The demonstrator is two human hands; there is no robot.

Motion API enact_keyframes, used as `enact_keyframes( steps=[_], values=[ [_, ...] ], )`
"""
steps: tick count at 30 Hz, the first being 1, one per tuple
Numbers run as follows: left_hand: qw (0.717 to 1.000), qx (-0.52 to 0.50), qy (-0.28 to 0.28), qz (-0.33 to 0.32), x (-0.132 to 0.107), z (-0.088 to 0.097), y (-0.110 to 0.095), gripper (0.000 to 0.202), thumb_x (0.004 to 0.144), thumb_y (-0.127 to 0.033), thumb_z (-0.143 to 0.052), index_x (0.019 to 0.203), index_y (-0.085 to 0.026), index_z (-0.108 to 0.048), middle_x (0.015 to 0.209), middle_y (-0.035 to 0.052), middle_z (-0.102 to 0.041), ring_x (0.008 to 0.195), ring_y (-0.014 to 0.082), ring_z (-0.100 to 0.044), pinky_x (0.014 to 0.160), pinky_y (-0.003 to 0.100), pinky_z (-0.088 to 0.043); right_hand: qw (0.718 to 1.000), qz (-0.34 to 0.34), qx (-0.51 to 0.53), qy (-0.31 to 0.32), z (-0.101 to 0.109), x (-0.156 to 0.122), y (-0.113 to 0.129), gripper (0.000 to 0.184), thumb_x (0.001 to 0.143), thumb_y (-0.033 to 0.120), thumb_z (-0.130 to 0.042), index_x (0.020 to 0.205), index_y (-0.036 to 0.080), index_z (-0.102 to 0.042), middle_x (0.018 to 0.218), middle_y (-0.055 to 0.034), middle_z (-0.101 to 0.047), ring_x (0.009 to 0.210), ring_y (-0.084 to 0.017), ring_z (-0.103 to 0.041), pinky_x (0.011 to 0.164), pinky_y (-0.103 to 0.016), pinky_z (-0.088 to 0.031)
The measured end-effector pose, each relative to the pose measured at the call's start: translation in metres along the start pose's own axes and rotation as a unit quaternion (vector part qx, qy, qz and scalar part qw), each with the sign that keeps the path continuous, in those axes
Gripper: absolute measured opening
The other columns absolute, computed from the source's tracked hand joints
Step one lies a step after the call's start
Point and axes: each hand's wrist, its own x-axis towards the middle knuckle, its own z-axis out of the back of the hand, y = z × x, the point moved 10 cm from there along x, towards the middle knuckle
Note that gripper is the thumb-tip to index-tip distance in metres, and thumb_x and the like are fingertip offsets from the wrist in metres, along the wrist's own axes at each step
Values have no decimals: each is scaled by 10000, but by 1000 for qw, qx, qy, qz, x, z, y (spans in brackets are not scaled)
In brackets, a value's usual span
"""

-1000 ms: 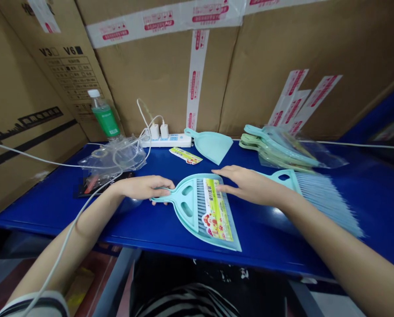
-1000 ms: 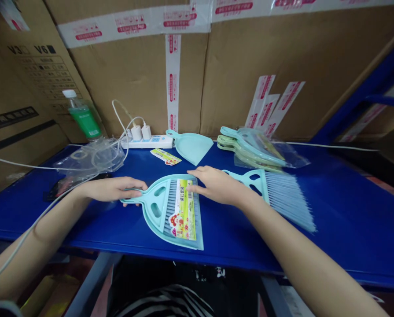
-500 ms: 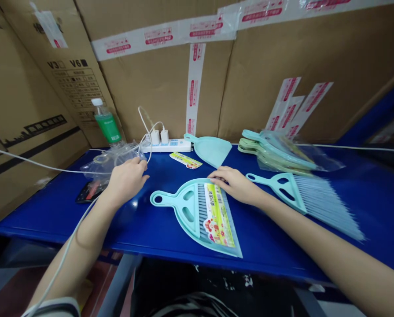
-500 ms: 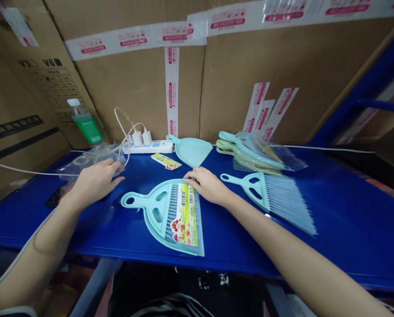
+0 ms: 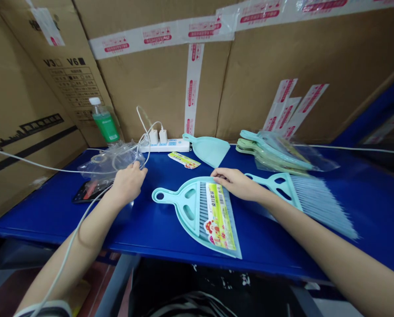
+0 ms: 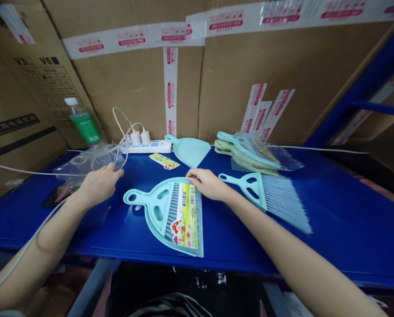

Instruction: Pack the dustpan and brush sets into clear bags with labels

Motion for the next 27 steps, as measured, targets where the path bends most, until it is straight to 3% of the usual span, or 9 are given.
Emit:
enact_keyframes(
  steps=[5,9,11,14,17,27],
  values=[
    [1000,-4,-18,10,0,2,2,457,782,-7,-416,1180,-153,-589,1096,174,-570,1032,292,-611,758,353,-528,997,-24,66,29,0,-2,-10,228,855,356,-403,828,201,-567,812,-52,-646,750,-202,-586,685,-344,-452],
    [999,-5,-32,21,1,5,5,446,803,-26,-401,1172,-160,-612,1086,177,-570,1023,295,-607,746,356,-530,987,-27,146,64,0,-4,-10,404,856,542,-396,867,183,-582,893,-73,-650,844,-221,-600,741,-370,-471],
    [999,-7,-35,25,1,6,5,423,817,-44,-405,1165,-151,-620,1107,186,-561,1039,306,-598,737,356,-531,977,-47,185,91,-3,-7,-11,453,811,597,-471,939,179,-588,931,-75,-649,877,-226,-606,744,-372,-481],
    [999,-11,-35,26,1,6,5,381,832,-82,-424,1150,-132,-628,1132,199,-551,1052,317,-593,729,353,-531,955,-83,245,141,-14,-12,-13,545,680,548,-681,1072,191,-557,935,-59,-647,883,-232,-625,687,-350,-504],
    [999,-9,-41,30,2,7,6,343,856,-137,-426,1125,-115,-638,1131,209,-558,1034,320,-602,714,349,-529,944,-97,278,150,-19,-13,-16,629,599,451,-780,1125,202,-541,927,-44,-645,893,-237,-637,687,-349,-520],
    [996,-7,-92,6,2,9,3,313,865,-184,-387,986,-123,-669,1023,158,-662,970,303,-633,661,326,-504,903,-133,390,119,-18,-14,-18,554,689,408,-739,1145,239,-474,972,-37,-646,971,-205,-633,853,-372,-509]
  ],
)
